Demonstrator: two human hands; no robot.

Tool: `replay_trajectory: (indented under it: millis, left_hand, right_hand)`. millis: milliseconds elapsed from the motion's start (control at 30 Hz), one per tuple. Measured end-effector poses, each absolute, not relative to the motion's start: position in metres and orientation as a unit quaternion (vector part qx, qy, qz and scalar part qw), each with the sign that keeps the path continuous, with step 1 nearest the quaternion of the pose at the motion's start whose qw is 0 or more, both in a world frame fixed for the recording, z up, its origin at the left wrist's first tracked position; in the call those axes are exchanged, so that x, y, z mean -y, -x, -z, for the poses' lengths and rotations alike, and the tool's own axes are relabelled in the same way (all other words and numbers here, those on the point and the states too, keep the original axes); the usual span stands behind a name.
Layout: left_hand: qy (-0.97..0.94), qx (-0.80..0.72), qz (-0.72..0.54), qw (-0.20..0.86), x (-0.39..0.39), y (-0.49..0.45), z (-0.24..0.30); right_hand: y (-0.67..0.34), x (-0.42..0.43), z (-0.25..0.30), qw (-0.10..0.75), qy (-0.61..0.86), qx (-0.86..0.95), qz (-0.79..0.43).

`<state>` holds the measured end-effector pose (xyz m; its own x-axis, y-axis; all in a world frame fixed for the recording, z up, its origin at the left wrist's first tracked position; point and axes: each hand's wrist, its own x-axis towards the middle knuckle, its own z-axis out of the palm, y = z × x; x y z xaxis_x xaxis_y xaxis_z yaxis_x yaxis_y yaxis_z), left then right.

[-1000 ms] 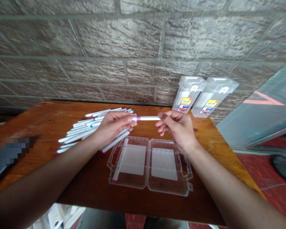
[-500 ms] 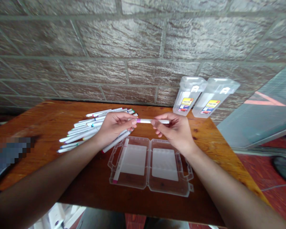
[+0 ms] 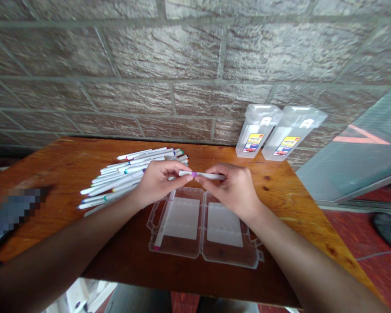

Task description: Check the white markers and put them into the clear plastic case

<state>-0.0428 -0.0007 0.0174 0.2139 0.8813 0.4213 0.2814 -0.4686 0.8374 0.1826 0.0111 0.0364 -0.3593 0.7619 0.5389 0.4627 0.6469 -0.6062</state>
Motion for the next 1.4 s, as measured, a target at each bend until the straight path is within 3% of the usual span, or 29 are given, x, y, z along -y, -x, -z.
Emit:
replay_trajectory:
  millis: [233,933,1400]
  left_hand:
    - [-0.736,-0.396,-0.477,0.271,0.0039,0.0410,-0.0156]
    - [-0.761,-0.362,-0.499,0.200,0.0019,0.0413,-0.0174]
    - [-0.703,-0.366,-0.520,0.319,0.0009,0.0432,-0.0170]
  right_hand:
    - [-0.1813,-0.0102,-0.0392,0.417,0.377,0.817,-0.129]
    - [-0.1810,-0.0084,-0.0374,0.419,0.321,0.838,-0.138]
    - [-0.1839,-0.0076,-0.0356,0.426,0.334,0.821,-0.181]
